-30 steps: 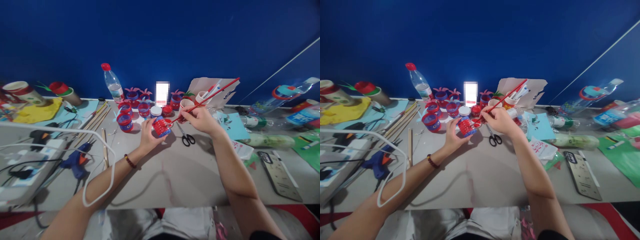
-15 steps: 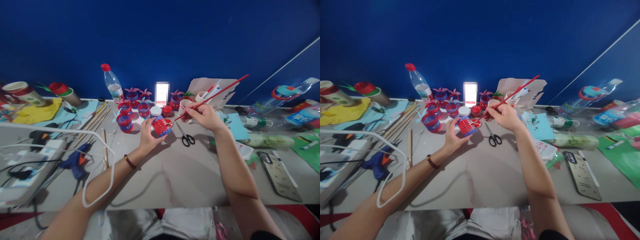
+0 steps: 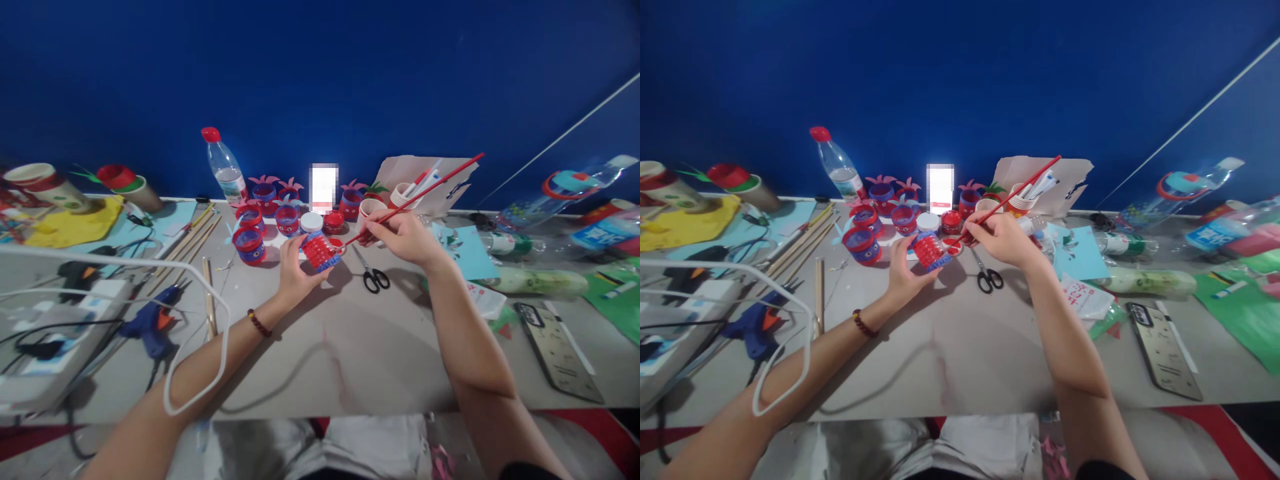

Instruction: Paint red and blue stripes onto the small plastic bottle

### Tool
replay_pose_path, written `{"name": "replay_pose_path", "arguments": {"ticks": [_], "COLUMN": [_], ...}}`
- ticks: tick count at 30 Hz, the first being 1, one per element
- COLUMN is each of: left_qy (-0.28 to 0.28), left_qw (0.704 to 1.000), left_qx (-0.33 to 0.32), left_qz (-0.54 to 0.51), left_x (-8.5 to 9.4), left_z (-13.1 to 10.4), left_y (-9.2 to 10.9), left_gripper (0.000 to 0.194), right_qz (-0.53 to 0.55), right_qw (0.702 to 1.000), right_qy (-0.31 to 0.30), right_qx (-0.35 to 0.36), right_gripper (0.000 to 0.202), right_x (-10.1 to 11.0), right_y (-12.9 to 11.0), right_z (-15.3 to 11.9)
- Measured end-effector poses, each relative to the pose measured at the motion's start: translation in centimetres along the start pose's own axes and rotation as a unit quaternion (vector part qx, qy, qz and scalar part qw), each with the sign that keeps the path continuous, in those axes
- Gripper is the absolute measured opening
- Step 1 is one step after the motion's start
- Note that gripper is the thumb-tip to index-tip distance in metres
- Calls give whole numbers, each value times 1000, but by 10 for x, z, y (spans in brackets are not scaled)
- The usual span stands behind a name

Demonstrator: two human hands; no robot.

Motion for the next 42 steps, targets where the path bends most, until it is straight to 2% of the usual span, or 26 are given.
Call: {"name": "replay_pose_path", "arguments": {"ticks": [8,11,14,19,25,35,39,42], "left_qy": [5,-2,-24,-46,-35,-28,-25,-27], "left_qw": [1000,1000,1000,999,999,1000,999,999], "left_qx": [3,-2,-4,-5,-2,-7,-28,-44], "left_qz": [2,5,6,0,-8,-12,-9,-10], "left_x": [0,0,-1,-2,-2,-1,-1,-1], "left_z": [0,0,0,1,0,1,1,0], "left_y": [0,0,1,3,3,0,2,4], "left_gripper": [79,79,80,81,80,82,82,82], "right_qz": [44,73,93,51,-11,78,102,133], "right_qw": [999,996,995,999,999,996,992,989], "right_qy": [30,42,28,2,34,47,69,62], "right_qx": [-7,0,-4,7,16,-21,-27,-23], "right_gripper": [33,33,33,34,34,40,40,39], "right_x": [5,6,2,-10,-8,3,10,11], "right_y": [-6,-3,4,9,9,5,5,5], "right_z": [1,1,2,3,5,9,8,7]}}
Point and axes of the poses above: each hand's wrist, its own z-axis towards the middle knuckle, its own x-axis out of the back of the hand, y = z × x, the point moved 2 cm from there along z, towards the middle knuckle, and after that the axes turned 13 degrees about z, right-handed, at the moved point
